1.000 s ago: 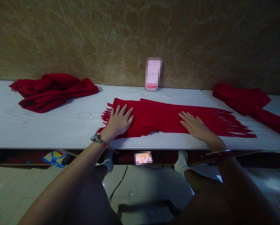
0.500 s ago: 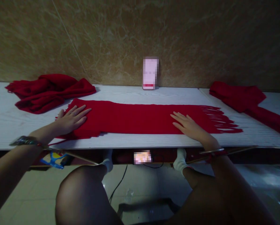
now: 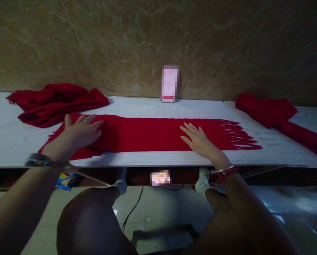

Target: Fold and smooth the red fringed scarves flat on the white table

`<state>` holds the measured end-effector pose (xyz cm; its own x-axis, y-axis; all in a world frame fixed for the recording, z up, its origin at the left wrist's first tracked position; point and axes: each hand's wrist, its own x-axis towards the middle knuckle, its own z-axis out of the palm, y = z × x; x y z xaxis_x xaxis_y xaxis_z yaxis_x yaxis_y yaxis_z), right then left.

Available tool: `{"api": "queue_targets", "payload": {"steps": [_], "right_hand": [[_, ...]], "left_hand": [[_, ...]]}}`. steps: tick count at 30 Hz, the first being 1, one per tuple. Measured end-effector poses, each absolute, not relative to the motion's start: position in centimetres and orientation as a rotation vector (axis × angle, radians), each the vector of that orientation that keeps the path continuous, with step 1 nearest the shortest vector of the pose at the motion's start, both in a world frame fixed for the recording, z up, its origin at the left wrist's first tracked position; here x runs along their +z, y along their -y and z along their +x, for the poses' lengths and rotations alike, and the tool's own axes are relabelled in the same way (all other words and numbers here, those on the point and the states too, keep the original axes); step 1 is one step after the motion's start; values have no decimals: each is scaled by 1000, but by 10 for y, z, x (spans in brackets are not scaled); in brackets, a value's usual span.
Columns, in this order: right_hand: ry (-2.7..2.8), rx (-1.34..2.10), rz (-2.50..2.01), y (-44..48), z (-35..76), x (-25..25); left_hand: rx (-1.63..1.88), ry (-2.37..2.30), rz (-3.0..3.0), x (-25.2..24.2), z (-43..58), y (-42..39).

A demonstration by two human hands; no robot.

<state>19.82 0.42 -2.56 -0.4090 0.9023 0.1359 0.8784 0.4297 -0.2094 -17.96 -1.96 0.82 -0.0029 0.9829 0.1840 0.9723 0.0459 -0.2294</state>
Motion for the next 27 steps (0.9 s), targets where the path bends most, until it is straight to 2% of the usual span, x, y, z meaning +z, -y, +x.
{"api": "queue_targets", "payload": {"steps": [7, 20, 27], "right_hand": [[2624, 147, -1511, 11, 151, -22], [2309, 76, -1926, -4, 272, -42], [2180, -3, -1783, -2, 274, -42]], "left_hand": [[120, 2076, -2393, -13, -79, 2], [44, 2074, -2411, -26, -88, 4], [-42, 2076, -2405, -26, -75, 7]]}}
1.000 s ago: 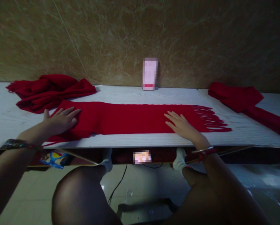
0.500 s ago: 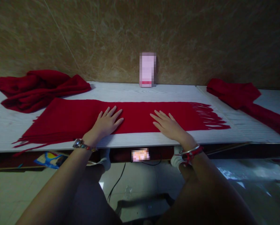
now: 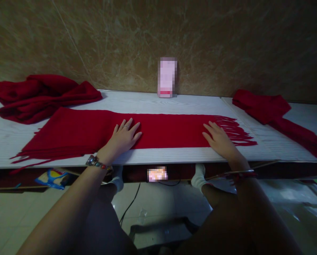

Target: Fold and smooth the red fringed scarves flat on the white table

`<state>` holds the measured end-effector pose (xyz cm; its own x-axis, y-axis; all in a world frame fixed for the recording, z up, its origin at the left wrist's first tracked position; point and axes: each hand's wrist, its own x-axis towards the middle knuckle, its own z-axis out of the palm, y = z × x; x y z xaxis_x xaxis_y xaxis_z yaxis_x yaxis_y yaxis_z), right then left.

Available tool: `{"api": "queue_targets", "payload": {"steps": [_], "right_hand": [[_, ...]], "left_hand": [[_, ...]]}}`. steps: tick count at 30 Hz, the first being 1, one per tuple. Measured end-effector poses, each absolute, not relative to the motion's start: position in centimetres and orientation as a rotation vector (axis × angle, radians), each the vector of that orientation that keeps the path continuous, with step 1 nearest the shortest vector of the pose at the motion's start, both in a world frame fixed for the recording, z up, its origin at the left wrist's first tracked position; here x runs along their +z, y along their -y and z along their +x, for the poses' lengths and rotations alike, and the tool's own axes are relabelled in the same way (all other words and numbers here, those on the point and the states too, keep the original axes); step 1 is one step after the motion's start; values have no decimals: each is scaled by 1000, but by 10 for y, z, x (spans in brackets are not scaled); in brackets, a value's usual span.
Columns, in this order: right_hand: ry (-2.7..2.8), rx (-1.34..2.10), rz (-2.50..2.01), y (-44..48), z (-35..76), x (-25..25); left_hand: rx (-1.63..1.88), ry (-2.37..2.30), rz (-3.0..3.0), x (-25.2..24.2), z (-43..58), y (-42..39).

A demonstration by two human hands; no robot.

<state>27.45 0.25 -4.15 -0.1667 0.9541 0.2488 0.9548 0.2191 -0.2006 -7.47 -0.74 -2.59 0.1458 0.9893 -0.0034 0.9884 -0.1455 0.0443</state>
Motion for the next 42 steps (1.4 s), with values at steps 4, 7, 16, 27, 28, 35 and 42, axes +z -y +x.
{"api": "queue_targets", "payload": {"steps": [4, 7, 16, 27, 28, 35, 42], "right_hand": [[2344, 60, -1566, 6, 212, -28], [2488, 120, -1416, 11, 172, -24], [2472, 95, -1635, 0, 207, -38], [2116, -32, -1849, -6, 286, -37], [2122, -39, -1809, -4, 269, -32], [2492, 136, -1464, 15, 149, -22], [2576, 131, -1507, 9, 176, -33]], "left_hand": [[90, -1908, 2441, -23, -53, 10], [92, -1882, 2459, -23, -43, 11], [-73, -1978, 2321, -20, -56, 7], [86, -2138, 2275, -24, -64, 15], [113, -2128, 2293, -23, -59, 15], [93, -1986, 2326, -21, -33, 11], [-17, -1988, 2302, -22, -47, 11]]}}
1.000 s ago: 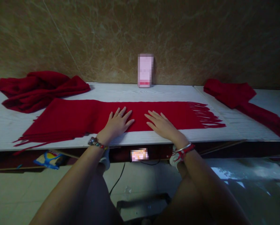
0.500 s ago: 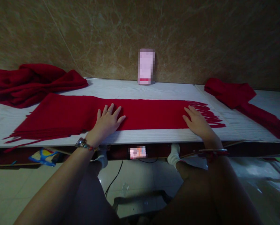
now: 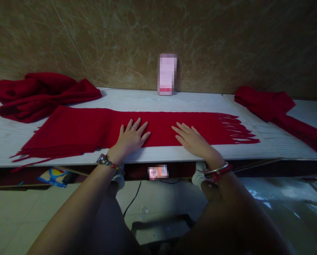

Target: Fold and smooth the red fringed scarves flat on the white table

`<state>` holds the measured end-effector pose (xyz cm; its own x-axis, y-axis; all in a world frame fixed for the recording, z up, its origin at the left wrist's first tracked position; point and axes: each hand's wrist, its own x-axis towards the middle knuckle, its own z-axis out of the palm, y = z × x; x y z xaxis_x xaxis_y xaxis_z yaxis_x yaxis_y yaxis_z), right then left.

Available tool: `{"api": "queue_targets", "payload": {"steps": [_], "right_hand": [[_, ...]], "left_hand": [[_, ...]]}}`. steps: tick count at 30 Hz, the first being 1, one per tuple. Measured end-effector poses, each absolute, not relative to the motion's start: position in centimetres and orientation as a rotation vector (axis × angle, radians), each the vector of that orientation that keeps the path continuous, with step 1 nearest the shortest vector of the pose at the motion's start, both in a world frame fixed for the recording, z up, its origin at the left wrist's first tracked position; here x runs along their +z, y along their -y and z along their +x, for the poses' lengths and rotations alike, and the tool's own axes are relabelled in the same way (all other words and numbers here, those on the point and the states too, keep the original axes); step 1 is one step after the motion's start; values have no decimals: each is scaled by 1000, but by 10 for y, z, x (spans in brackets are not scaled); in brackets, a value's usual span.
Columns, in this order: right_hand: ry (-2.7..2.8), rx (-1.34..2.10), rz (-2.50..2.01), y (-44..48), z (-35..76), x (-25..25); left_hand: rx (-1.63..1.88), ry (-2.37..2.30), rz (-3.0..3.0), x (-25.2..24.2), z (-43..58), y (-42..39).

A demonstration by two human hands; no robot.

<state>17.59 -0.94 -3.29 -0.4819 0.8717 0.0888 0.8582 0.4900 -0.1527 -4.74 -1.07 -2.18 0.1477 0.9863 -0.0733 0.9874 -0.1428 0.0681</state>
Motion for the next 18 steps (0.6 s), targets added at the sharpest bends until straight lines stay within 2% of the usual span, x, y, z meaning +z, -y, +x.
{"api": "queue_targets", "payload": {"steps": [11, 18], "right_hand": [[2159, -3, -1944, 7, 305, -45], [2227, -39, -1726, 5, 235, -27]], "left_hand": [[-20, -2027, 2284, -22, -67, 28], [136, -2009, 2292, -17, -46, 19]]}}
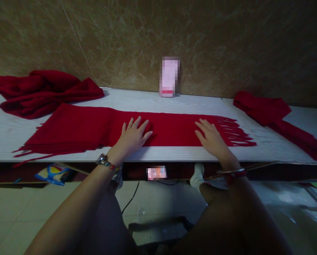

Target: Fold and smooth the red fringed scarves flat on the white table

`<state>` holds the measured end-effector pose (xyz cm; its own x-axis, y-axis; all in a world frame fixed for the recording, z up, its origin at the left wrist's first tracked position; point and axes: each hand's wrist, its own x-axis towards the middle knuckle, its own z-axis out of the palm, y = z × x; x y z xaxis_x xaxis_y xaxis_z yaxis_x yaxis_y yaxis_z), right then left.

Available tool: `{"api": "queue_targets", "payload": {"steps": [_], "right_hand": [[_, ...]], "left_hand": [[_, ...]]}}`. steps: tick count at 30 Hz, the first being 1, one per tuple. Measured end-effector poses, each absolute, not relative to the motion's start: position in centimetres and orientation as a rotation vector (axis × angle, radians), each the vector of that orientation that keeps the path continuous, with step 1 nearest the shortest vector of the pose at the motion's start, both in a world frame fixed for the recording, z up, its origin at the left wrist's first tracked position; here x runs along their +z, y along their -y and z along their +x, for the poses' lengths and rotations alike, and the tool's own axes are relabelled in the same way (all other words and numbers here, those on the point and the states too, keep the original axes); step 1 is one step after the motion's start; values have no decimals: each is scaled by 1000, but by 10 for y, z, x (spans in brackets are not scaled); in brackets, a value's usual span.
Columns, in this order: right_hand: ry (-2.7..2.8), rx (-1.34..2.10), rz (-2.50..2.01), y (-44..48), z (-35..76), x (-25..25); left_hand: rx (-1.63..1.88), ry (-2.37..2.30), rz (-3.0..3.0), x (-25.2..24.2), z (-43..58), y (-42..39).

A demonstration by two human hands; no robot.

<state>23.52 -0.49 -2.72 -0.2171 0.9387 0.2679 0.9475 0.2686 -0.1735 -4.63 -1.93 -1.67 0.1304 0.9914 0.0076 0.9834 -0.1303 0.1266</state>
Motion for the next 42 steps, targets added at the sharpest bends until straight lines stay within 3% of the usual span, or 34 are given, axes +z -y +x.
{"api": "queue_targets", "payload": {"steps": [9, 22, 28, 36, 42], "right_hand": [[2455, 165, -1511, 2, 143, -32], [2072, -4, -1892, -11, 298, -49], [1989, -129, -1810, -16, 278, -35], [2423, 230, -1532, -34, 171, -25], [2584, 324, -1710, -42, 177, -24]], "left_hand": [[87, -2026, 2259, -20, -23, 2], [-37, -2052, 2292, -24, -75, 15], [75, -2026, 2244, -14, -55, -4], [64, -1939, 2249, -13, -13, -28], [1, -1967, 2266, -16, -16, -26]]}}
